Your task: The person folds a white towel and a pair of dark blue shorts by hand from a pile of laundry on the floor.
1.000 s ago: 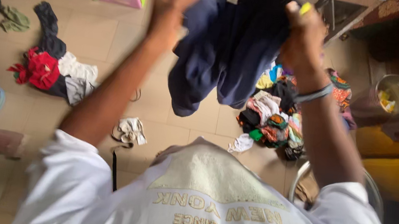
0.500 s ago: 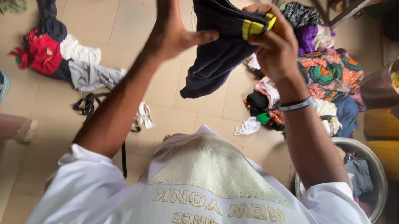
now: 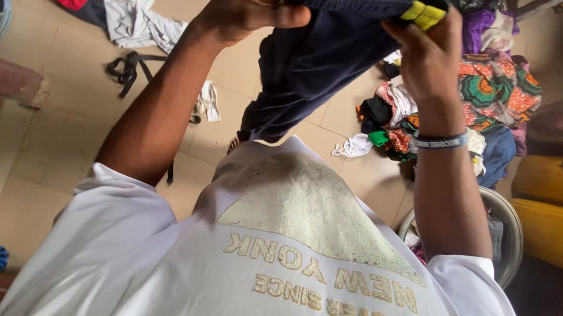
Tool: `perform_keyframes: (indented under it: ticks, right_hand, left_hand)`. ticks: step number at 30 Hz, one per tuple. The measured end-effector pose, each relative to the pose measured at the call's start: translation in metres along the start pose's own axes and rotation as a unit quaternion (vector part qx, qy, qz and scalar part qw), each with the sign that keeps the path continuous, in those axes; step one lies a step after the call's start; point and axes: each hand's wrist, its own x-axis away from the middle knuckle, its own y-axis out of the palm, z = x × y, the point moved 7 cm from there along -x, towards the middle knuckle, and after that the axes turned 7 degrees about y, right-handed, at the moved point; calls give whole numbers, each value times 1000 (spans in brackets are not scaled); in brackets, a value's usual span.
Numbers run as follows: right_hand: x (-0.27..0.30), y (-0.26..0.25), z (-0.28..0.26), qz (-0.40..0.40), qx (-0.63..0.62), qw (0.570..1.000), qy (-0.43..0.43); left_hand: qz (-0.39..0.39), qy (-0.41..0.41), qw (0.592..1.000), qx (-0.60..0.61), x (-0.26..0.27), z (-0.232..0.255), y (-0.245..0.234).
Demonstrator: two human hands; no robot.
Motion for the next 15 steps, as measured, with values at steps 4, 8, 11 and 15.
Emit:
perform_keyframes:
  ticks: [4,8,11,15]
  right_hand:
    - [4,-4,-17,-52,-34,998,-26]
    - [9,-21,-25,-5,-35,999,-22]
    - [6,-28,-31,-11,-28,999,-30]
    - [7,-51,-38,28,-38,998,-31]
  left_hand:
    - [190,-21,970,150,54,-66,-28]
    - [332,-280,895,102,122,-196,-3]
    - [201,-194,944,176,116,-220,59]
    - [149,-162,957,188,93,-206,77]
